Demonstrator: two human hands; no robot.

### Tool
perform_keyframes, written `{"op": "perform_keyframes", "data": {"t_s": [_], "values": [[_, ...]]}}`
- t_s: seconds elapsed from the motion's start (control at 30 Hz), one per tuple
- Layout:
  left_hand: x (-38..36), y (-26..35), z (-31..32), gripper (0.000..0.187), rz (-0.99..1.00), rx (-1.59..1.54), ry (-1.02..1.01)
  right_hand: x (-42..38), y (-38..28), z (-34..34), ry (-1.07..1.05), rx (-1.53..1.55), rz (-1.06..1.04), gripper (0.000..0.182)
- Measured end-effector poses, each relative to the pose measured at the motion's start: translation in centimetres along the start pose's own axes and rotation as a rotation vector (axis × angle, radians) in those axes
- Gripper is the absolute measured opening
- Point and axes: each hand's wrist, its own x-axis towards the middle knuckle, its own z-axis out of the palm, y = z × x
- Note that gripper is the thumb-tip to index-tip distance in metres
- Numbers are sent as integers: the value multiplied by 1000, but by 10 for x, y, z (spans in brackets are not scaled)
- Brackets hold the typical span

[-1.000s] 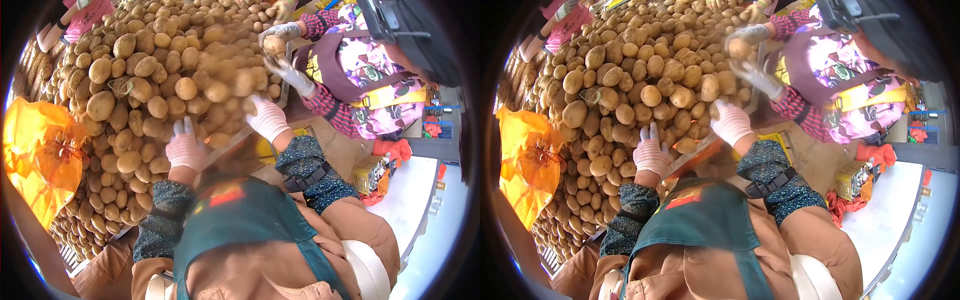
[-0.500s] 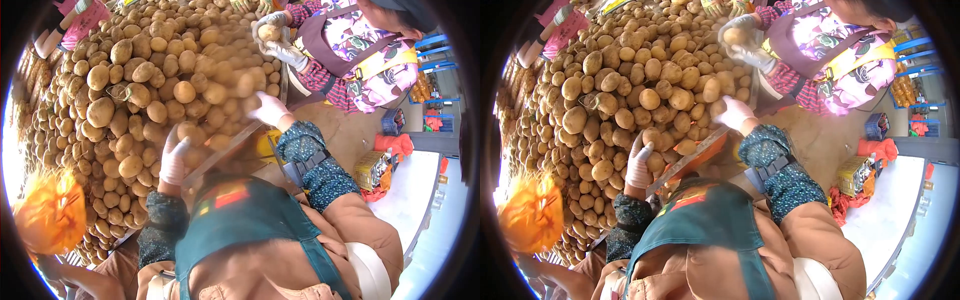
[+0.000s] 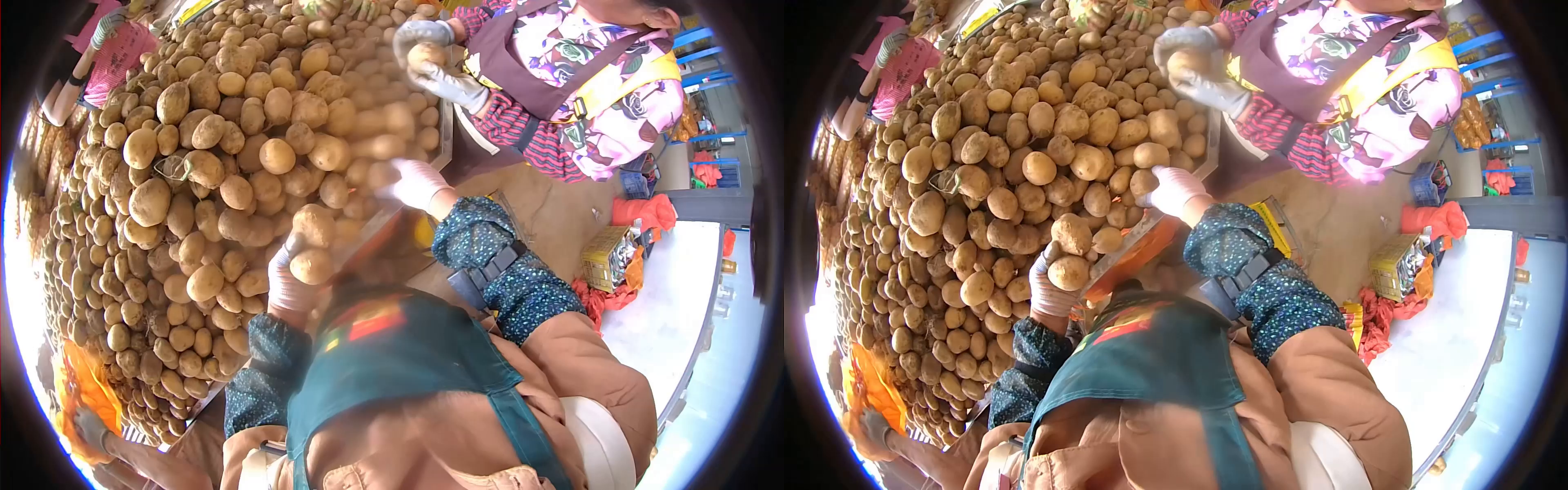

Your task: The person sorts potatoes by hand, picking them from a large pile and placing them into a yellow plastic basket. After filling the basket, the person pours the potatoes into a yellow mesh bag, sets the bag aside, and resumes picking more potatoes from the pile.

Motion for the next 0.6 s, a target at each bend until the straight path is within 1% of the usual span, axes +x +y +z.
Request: {"op": "perform_keyframes", "data": {"t_s": [0.07, 0.1, 0.17, 0.2, 0.27, 0.37, 0.4, 0.5, 0.53, 0.6], "values": [[0, 0, 21, 49, 8, -49, 31, -7, -1, 0, 23, 49, -35, 74], [5, 0, 19, 53, -3, -59, -11, -11, 10, 10, 117, 30, -132, 71], [17, -2, 4, 61, -32, -84, -90, -31, 15, 12, 180, 126, -244, 71], [20, -1, 7, 60, -54, -31, -141, -40, 20, 15, 203, 248, -313, 72], [21, -7, 19, 60, -107, -37, -135, -60, 31, 18, 261, 491, -445, 74], [28, -19, 32, 60, -159, 21, -141, -99, 39, 9, -50, 1270, -247, 78], [31, -25, 36, 60, -170, 53, -148, -104, 52, 11, -48, 1253, -292, 81], [37, -41, 55, 60, -257, 137, -169, -135, 82, 17, -130, 1511, -189, 85], [44, -49, 54, 59, -277, 162, -199, -142, 94, 25, -81, 1532, -205, 84], [52, -63, 67, 57, -340, 217, -263, -165, 113, 30, -41, 1633, -135, 79]]}}
